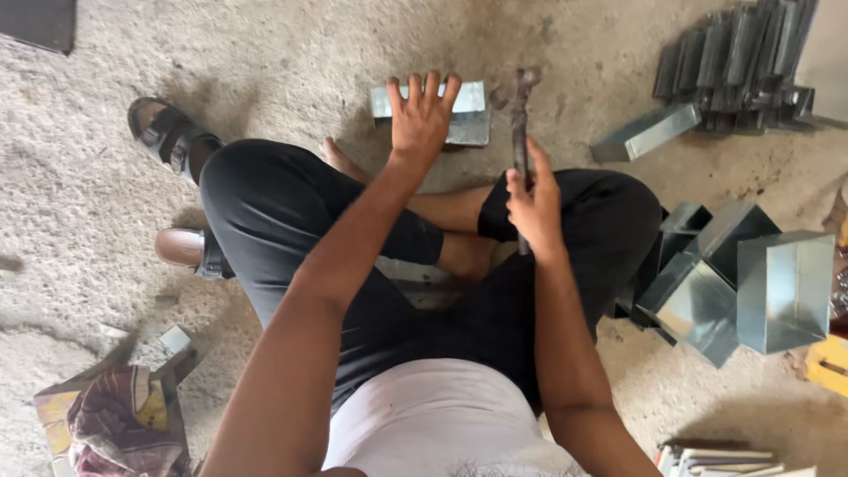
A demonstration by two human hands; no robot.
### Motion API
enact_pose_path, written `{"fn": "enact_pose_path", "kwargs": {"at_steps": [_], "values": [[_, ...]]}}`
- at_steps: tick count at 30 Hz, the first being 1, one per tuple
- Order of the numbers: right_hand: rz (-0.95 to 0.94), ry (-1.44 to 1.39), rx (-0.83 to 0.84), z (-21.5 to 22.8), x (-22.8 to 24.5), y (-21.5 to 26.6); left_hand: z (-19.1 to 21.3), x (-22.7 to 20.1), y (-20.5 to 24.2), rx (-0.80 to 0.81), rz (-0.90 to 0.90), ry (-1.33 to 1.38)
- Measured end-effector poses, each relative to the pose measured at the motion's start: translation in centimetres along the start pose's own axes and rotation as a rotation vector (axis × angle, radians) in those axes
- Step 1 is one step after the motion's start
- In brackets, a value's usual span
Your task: The person sits on the floor and uses a hammer to strike a small metal box placed on a metal block. They repeatedly hit the box, repositioning it with their left hand between strikes to work on different sides.
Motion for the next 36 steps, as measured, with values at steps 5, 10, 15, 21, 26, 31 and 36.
{"fn": "enact_pose_path", "kwargs": {"at_steps": [5,10,15,21,26,31,36], "values": [[-0.072,0.059,-0.056,-0.4,-3.8,-3.1,-2.1,1.4,-5.1,0.277,0.017,0.055],[-0.112,-0.159,-0.051,-0.5,-8.0,-3.2,0.7,2.3,-3.7,-0.153,0.028,0.077],[-0.146,-0.047,-0.067,-0.4,-6.8,-3.3,-3.1,1.7,-0.3,0.13,0.001,0.31],[0.05,-0.192,-0.101,-0.4,1.8,0.0,-2.4,1.9,0.4,0.107,-0.03,0.182],[0.453,-0.245,-0.163,3.2,9.4,4.7,-1.4,1.9,-3.8,0.243,0.06,0.232],[0.68,-0.329,-0.143,3.7,11.2,6.3,-0.6,2.7,-5.7,0.225,0.178,0.239],[0.381,-0.177,-0.054,0.0,5.9,3.4,-1.6,2.3,-4.3,0.255,0.191,0.231]]}}
Point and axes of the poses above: each hand's wrist, its own y-axis away from the middle knuckle, its own z-axis out of the back of the hand, x = y × z, the point moved 8 cm from there along -y, towards the middle knuckle, and after that the axes turned 2 degrees about z, right-handed, at the moved point
